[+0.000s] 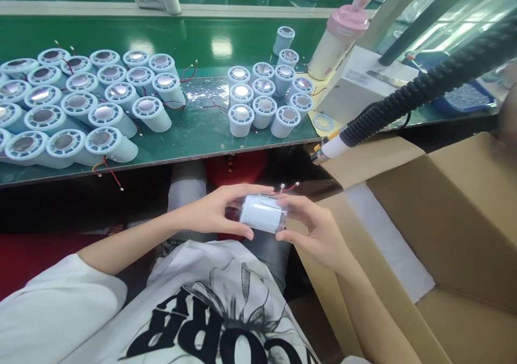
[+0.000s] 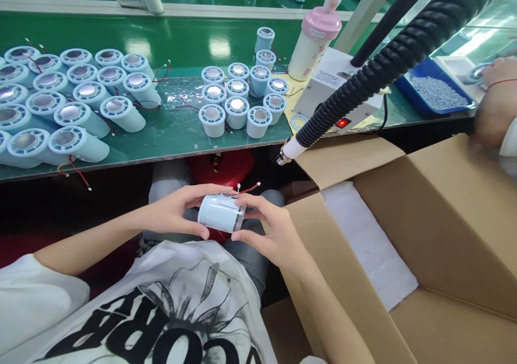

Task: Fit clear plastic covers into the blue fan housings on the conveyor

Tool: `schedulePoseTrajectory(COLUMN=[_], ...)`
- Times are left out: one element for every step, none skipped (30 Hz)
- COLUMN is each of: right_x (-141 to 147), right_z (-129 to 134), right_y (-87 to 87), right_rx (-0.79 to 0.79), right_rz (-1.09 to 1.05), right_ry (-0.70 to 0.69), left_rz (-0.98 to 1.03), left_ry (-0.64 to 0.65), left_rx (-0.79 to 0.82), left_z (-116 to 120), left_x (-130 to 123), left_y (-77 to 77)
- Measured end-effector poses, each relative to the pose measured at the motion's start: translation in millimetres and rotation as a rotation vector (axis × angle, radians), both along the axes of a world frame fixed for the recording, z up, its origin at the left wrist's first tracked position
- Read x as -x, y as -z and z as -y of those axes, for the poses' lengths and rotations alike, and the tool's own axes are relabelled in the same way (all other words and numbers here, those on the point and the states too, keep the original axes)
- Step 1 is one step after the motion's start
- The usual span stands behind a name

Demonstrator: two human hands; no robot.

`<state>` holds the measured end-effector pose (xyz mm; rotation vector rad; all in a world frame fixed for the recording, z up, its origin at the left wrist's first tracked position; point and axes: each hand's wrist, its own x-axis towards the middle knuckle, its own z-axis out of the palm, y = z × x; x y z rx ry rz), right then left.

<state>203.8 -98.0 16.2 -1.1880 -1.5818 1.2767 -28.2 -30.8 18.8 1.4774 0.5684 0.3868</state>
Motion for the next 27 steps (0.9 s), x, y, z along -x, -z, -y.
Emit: schedulePoseTrajectory(right_x=[0.2,0.5,0.8,1.3,1.9,2.4,3.0,3.5,3.8,4.1,4.3,4.4,4.5,4.6,4.7,4.9,5.2,5.7,6.3,7.1,7.8,8.7,9.5,10.2,10.9,11.5,12.1], right_z=[0.4,0.7,0.9,1.1,1.2,1.2,1.3,1.3,1.3,1.3,1.3,1.2,1.2,1.1,1.0,0.8,0.5,0.1,-0.4,-0.9,-1.5,-2.0,-2.3,-2.5,-2.5,-2.4,-2.1], right_y=[-0.6,-1.3,-2.0,-2.9,-3.7,-4.4,-5.1,-5.6,-5.9,-6.1,-6.1,-6.1,-5.9,-5.8,-5.6,-5.4,-5.2,-5.1,-5.0,-4.8,-4.6,-4.1,-3.5,-2.6,-1.4,0.0,1.4], right_rx=[0.021,0.039,0.054,0.068,0.084,0.102,0.124,0.147,0.173,0.197,0.219,0.24,0.258,0.274,0.293,0.312,0.332,0.351,0.368,0.385,0.401,0.415,0.429,0.441,0.453,0.469,0.486], right_rz=[-0.017,-0.035,-0.053,-0.07,-0.087,-0.105,-0.125,-0.146,-0.169,-0.193,-0.212,-0.224,-0.231,-0.235,-0.237,-0.238,-0.244,-0.254,-0.268,-0.284,-0.3,-0.316,-0.331,-0.347,-0.364,-0.379,-0.395], right_ry=[-0.001,-0.002,0.0,0.004,0.01,0.017,0.023,0.028,0.029,0.027,0.024,0.022,0.022,0.025,0.03,0.037,0.046,0.053,0.058,0.062,0.067,0.072,0.078,0.086,0.096,0.105,0.115], left_rz=[-0.013,-0.023,-0.03,-0.036,-0.039,-0.04,-0.04,-0.037,-0.034,-0.03,-0.026,-0.023,-0.023,-0.022,-0.02,-0.017,-0.014,-0.011,-0.007,-0.006,-0.008,-0.01,-0.013,-0.016,-0.018,-0.018,-0.014], left_ry=[0.006,0.01,0.012,0.012,0.011,0.008,0.006,0.005,0.005,0.008,0.013,0.017,0.021,0.022,0.022,0.02,0.017,0.016,0.017,0.02,0.023,0.026,0.028,0.029,0.031,0.033,0.034], left_rx=[-0.014,-0.028,-0.042,-0.055,-0.069,-0.083,-0.096,-0.107,-0.114,-0.119,-0.121,-0.123,-0.126,-0.131,-0.137,-0.144,-0.152,-0.159,-0.164,-0.167,-0.166,-0.167,-0.167,-0.167,-0.167,-0.168,-0.167], left_z=[0.2,0.3,0.5,0.6,0.6,0.7,0.8,0.8,0.7,0.7,0.6,0.5,0.5,0.4,0.4,0.4,0.5,0.5,0.6,0.6,0.6,0.6,0.6,0.5,0.5,0.5,0.5], left_x=[0.3,0.5,0.6,0.6,0.5,0.4,0.3,0.2,0.1,0.0,0.0,0.0,0.1,0.1,0.2,0.3,0.4,0.5,0.6,0.7,0.8,0.9,0.9,1.0,1.1,1.2,1.3], left_y=[-0.3,-0.8,-1.2,-1.7,-2.0,-2.3,-2.5,-2.7,-2.7,-2.8,-2.8,-2.9,-2.8,-2.8,-2.7,-2.6,-2.5,-2.5,-2.5,-2.5,-2.6,-2.7,-2.8,-2.8,-2.9,-2.8,-2.7])
